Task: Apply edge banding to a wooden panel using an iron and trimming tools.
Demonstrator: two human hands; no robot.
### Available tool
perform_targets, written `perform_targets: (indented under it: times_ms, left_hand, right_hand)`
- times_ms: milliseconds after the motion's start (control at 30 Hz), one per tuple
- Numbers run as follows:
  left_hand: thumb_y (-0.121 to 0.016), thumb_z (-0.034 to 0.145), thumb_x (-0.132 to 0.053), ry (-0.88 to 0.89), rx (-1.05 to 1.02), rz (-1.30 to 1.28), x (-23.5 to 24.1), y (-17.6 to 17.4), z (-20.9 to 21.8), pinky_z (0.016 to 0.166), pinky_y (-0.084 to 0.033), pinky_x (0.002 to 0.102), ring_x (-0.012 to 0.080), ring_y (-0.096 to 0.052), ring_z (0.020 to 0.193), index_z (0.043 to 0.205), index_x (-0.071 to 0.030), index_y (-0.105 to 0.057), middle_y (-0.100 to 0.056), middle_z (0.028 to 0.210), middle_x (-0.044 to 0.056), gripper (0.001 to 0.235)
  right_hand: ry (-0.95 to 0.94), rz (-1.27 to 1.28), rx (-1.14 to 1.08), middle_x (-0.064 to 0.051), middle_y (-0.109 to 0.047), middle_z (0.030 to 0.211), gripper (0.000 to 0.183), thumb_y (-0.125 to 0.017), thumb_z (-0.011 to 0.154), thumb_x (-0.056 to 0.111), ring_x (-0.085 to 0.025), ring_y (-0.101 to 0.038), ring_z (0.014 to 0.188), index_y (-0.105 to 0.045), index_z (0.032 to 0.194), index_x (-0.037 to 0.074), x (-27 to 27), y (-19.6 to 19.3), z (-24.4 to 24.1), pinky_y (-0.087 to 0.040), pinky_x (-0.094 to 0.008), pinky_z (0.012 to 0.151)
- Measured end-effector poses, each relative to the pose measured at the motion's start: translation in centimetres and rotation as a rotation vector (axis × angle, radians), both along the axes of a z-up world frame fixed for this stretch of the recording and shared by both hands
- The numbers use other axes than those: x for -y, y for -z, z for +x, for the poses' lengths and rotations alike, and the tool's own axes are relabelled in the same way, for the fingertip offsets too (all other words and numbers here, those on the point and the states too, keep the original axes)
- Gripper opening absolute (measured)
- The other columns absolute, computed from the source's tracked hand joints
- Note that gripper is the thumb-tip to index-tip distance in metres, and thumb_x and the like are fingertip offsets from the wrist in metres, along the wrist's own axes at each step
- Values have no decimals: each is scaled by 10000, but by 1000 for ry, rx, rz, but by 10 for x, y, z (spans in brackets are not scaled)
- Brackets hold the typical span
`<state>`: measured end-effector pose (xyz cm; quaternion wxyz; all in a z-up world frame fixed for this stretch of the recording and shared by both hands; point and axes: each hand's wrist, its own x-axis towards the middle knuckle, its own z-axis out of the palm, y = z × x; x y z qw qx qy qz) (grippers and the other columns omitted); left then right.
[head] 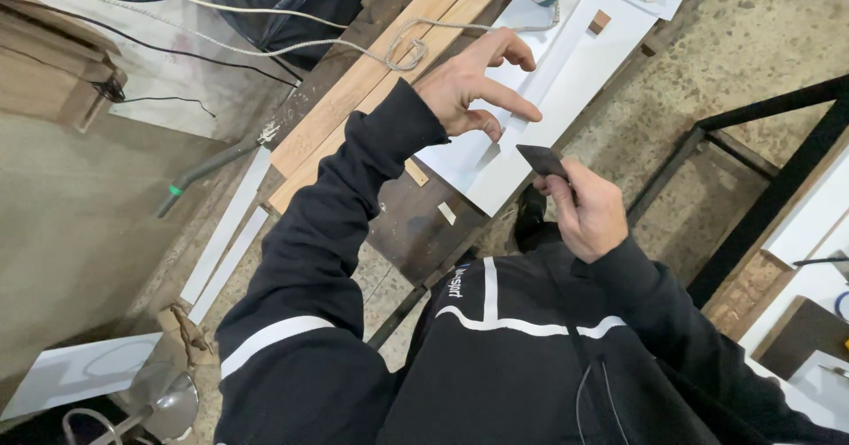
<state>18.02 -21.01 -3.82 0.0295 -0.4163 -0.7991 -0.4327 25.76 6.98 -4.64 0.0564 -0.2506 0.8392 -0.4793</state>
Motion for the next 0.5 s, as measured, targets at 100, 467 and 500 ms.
perform_targets:
  times_ms: [100, 467, 500]
  left_hand:
    - [-964, 689, -100, 2, 27, -4, 0, 2, 1, 1187, -472, 456, 265, -515, 1333, 1278, -293, -766, -497, 1381, 46, 651]
    - [-739, 831, 19, -134, 113, 256, -21, 22, 48, 1241, -431, 413, 309, -513, 1399, 1480, -188, -611, -428, 1553, 99, 693]
    - [-752, 851, -22, -180, 118, 311, -25, 23, 53, 1240, -418, 406, 304, -508, 1398, 1505, -160, -581, -415, 1577, 104, 690]
  right_hand:
    - [2, 16, -3, -122, -711, 899, 120, -561, 1053, 70, -245, -725, 806, -648, 1104, 4, -7, 7, 0, -549, -340, 708]
    - [62, 64, 55, -91, -678, 890, 257, -473, 1036, 50, -166, -638, 760, -635, 1223, -16, -63, -51, -22, -518, -293, 726]
    - [58, 37, 66, -76, -679, 924, 284, -453, 1041, 39, -147, -635, 793, -627, 1256, -21, -66, -58, -29, -522, -282, 754]
